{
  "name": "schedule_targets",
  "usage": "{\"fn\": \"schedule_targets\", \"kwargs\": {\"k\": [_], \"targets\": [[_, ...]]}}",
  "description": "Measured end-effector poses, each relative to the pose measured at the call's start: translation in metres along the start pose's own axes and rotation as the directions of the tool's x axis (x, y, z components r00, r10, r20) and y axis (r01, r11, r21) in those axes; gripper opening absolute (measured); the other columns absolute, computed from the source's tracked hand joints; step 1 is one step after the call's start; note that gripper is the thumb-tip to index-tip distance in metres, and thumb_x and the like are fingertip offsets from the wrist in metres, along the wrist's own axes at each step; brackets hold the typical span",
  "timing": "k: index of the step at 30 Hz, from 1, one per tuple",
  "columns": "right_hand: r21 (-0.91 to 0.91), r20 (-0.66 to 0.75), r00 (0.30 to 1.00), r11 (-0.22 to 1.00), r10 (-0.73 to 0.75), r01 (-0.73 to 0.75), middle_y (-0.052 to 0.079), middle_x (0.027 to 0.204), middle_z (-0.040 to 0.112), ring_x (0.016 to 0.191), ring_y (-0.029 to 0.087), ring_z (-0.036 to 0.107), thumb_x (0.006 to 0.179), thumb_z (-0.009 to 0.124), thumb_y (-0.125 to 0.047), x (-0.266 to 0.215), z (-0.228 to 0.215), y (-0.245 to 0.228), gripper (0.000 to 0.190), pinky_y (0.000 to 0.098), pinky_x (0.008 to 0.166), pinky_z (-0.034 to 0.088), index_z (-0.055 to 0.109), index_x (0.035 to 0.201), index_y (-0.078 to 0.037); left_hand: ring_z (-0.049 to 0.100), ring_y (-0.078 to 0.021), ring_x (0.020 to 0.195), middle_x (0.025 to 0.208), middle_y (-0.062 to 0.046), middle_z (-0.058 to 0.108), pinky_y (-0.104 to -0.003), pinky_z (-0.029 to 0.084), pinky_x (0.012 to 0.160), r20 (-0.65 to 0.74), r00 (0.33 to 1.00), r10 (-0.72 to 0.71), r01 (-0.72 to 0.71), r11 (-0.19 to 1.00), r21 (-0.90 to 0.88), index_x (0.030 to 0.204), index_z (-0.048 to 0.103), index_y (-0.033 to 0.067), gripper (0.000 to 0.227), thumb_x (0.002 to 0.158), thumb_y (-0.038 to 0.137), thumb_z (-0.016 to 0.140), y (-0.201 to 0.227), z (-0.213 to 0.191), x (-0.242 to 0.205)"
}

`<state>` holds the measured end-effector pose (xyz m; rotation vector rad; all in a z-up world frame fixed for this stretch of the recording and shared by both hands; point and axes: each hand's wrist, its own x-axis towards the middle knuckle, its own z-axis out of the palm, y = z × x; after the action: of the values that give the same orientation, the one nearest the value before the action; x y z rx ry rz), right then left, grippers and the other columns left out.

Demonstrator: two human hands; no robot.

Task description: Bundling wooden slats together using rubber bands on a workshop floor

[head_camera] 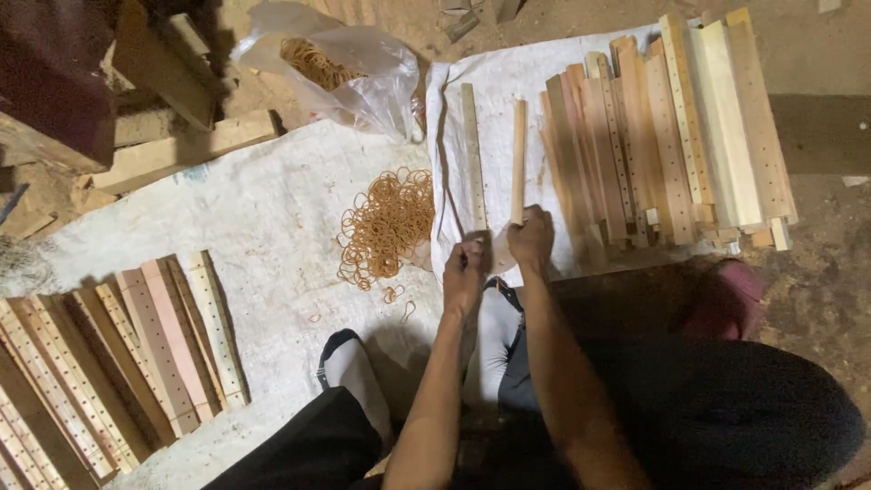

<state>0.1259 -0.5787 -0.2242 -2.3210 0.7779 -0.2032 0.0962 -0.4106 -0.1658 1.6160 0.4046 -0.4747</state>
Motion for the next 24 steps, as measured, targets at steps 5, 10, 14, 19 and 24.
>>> {"fn": "schedule_targets", "kwargs": {"k": [5, 10, 14, 19, 24], "targets": [[0.222, -0.057, 0.978, 0.953, -0.2, 0.208, 0.023, 0.089, 0.06, 0.084, 0.041, 0.065, 0.082, 0.076, -0.002, -0.027, -0.04, -0.056, 0.02, 0.0467, 0.077, 0.054, 0.063, 0.097, 0.003, 0.066, -0.0351, 0.108, 0.109, -0.019, 0.072, -0.048, 0.051, 0.095, -0.009, 0.999, 0.043, -0.044, 0.999, -0.025, 0.112, 0.067, 0.0165, 0.025, 0.1, 0.033, 0.052, 0.049, -0.006, -0.022], [0.415, 0.042, 0.972, 0.889, -0.232, 0.194, 0.016, 0.08, 0.066, 0.079, 0.036, 0.072, 0.085, 0.075, -0.008, -0.061, -0.036, -0.08, 0.018, 0.042, 0.069, 0.056, 0.065, 0.1, -0.004, 0.063, -0.0419, 0.118, 0.12, -0.03, 0.068, -0.052, 0.048, 0.102, -0.012, 0.989, 0.144, -0.145, 0.982, -0.122, 0.129, 0.062, 0.005, 0.034, 0.103, 0.025, 0.051, 0.116, -0.016, -0.055], [0.411, 0.122, 0.868, 0.821, -0.481, 0.397, 0.015, 0.081, 0.071, 0.079, 0.035, 0.07, 0.077, 0.08, -0.005, -0.07, -0.024, -0.079, 0.033, 0.0431, 0.075, 0.052, 0.063, 0.105, -0.011, 0.055, -0.0409, 0.129, 0.136, -0.033, 0.056, -0.054, 0.044, 0.107, 0.001, 0.996, 0.091, -0.091, 0.992, -0.087, 0.15, 0.039, 0.0, 0.058, 0.102, 0.031, 0.054, 0.137, -0.02, -0.063], [0.572, 0.147, 0.839, 0.737, -0.525, 0.361, 0.011, 0.088, 0.079, 0.079, 0.03, 0.076, 0.077, 0.077, 0.0, -0.052, -0.058, -0.072, 0.033, 0.0386, 0.061, 0.06, 0.077, 0.107, -0.012, 0.07, -0.0289, 0.095, 0.118, -0.018, 0.067, -0.044, 0.059, 0.081, -0.105, 0.991, 0.077, -0.092, 0.985, -0.149, 0.146, 0.05, 0.0159, 0.043, 0.105, 0.028, 0.054, 0.038, -0.034, 0.014], [0.108, -0.336, 0.93, 0.975, -0.147, 0.194, 0.018, 0.102, 0.065, 0.098, 0.041, 0.066, 0.086, 0.076, -0.01, -0.021, -0.097, -0.029, 0.024, 0.0499, 0.079, 0.058, 0.071, 0.11, -0.008, 0.058, -0.0135, 0.05, 0.067, -0.004, 0.058, -0.025, 0.042, 0.04, -0.142, 0.99, 0.013, -0.036, 0.986, -0.161, 0.104, 0.062, 0.0067, 0.019, 0.099, 0.024, 0.056, 0.054, -0.022, 0.003]]}}
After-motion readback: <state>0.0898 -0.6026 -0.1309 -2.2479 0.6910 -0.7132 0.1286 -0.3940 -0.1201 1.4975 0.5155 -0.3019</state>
